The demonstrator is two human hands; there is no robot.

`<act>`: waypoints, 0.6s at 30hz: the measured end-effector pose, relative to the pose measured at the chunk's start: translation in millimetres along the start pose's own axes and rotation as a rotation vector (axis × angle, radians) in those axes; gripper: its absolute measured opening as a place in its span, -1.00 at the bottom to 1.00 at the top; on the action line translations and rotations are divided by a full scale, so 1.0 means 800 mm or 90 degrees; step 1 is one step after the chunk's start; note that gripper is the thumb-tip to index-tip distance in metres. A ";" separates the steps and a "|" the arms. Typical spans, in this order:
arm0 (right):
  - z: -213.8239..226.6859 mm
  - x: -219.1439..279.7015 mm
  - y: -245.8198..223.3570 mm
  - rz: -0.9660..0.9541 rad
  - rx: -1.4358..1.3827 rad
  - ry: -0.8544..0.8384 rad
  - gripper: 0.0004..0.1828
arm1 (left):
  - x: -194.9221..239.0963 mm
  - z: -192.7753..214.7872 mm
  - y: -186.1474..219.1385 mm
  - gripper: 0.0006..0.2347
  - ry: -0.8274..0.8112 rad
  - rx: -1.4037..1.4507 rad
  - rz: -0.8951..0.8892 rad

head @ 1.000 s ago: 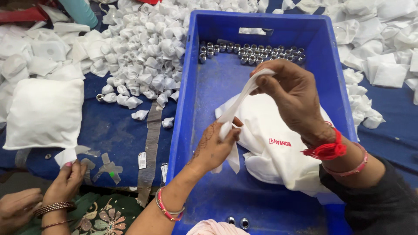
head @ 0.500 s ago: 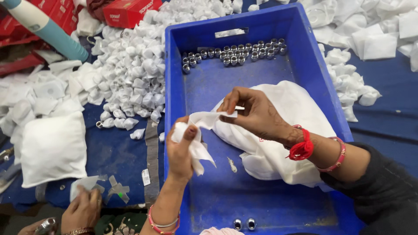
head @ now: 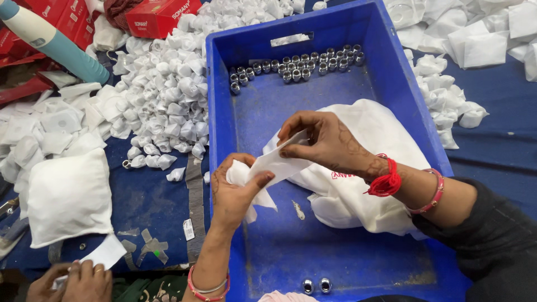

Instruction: The person wraps metal components in protective foam sheets by hand and places them into a blue container.

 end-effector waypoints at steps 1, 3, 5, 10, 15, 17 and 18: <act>0.005 0.000 0.001 -0.003 0.010 0.028 -0.79 | -0.001 -0.003 0.002 -0.80 -0.013 0.021 0.017; 0.006 0.001 0.000 0.023 -0.033 0.028 -0.81 | 0.000 -0.007 0.002 -0.82 -0.038 0.062 0.052; 0.001 0.003 0.003 0.019 -0.059 0.030 -0.83 | 0.004 -0.004 0.004 -0.78 -0.025 0.147 0.038; -0.011 0.001 0.020 -0.015 -0.028 0.028 -0.76 | 0.007 0.006 -0.007 -0.64 0.020 0.220 0.045; 0.006 -0.003 0.030 0.032 -0.153 0.104 -0.70 | 0.001 -0.003 0.004 -0.65 -0.166 0.612 -0.008; 0.014 -0.004 0.032 0.049 -0.191 0.145 -0.66 | 0.000 -0.005 -0.008 -0.68 -0.119 0.440 0.041; 0.016 -0.003 0.031 0.066 -0.182 0.166 -0.64 | 0.001 -0.007 -0.014 -0.67 -0.097 0.355 0.065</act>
Point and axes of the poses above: each hand's wrist, its own x-axis away from the middle knuckle, its own z-axis out of the back of the hand, y = z × x, the point moved 6 cm from there along -x, towards the middle knuckle, and after that the axes turned 12 degrees about x, right-handed, at the moved point
